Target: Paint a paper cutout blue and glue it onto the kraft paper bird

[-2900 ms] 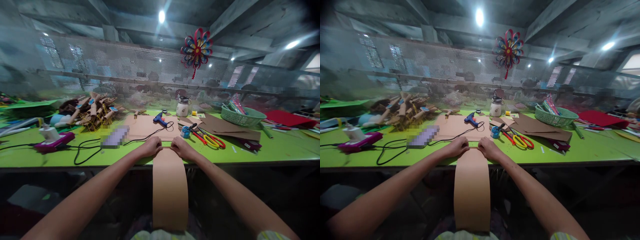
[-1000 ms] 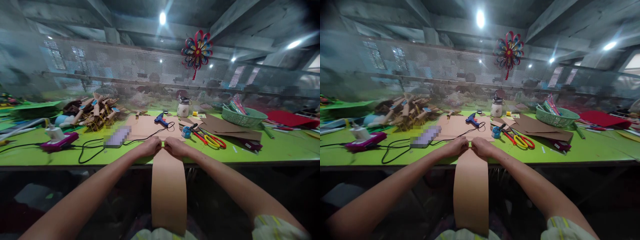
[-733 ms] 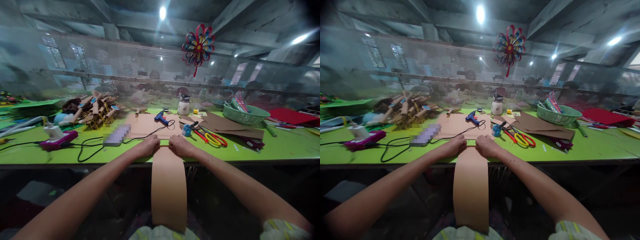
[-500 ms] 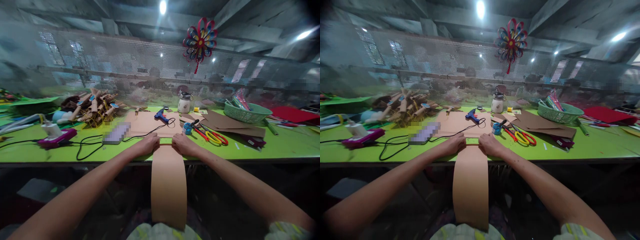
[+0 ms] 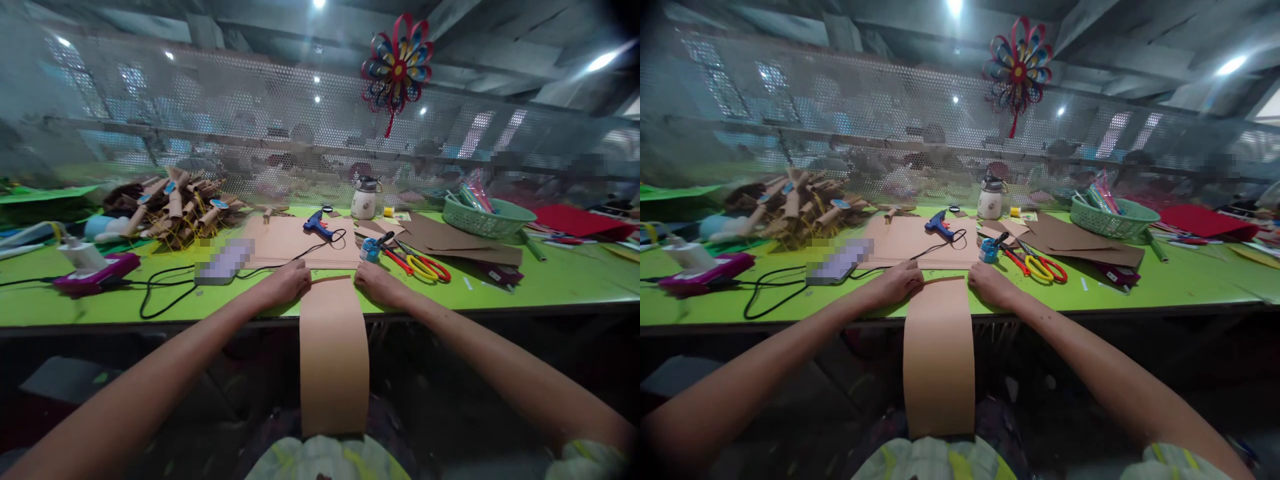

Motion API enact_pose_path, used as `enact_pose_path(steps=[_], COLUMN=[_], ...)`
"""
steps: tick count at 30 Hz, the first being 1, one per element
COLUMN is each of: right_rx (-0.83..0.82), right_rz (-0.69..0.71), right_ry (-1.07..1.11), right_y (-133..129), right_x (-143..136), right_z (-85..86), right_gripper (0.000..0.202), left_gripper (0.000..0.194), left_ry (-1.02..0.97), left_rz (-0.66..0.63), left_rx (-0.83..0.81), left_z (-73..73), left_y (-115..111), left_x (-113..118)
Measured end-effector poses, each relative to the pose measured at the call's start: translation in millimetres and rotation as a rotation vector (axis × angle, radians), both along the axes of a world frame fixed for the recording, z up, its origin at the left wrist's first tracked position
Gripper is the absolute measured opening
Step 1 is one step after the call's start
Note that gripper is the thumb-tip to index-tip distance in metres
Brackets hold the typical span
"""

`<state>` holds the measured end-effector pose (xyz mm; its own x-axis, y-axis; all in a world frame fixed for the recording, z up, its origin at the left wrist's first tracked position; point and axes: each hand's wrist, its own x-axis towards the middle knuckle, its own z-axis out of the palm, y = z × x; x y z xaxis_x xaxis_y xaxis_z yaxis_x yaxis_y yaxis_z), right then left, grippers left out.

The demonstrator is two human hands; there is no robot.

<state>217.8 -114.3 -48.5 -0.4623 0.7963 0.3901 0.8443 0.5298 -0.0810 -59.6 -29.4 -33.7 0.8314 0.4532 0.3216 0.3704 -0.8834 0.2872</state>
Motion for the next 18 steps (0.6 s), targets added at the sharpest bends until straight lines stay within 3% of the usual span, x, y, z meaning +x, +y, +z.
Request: enact_pose_path(steps=[5, 9, 12, 15, 18], right_rx=[0.101, 0.057, 0.017, 0.038, 0.075], right_rz=[-0.062, -0.009, 0.03, 0.049, 0.071], right_ry=[0.157, 0.324, 0.392, 0.439, 0.483], right_y=[-2, 8, 15, 17, 14], right_x=[-4, -19, -31, -37, -38], right_z=[5.7, 12.1, 10.2, 6.2, 6.6], right_gripper=[0.013, 0.023, 0.007, 0.01, 0.009], left_gripper=[0.014, 0.013, 0.016, 0.021, 0.039], left_ry=[-0.05, -0.091, -0.121, -0.147, -0.174], left_rz=[0.03, 0.071, 0.099, 0.112, 0.124], left_rx=[-0.037, -0.14, -0.26, -0.427, -0.625], left_z=[-0.1, 5.3, 9.5, 15.0, 23.2], left_y=[1, 2, 5, 7, 6], left_x=[1, 3, 2, -1, -1])
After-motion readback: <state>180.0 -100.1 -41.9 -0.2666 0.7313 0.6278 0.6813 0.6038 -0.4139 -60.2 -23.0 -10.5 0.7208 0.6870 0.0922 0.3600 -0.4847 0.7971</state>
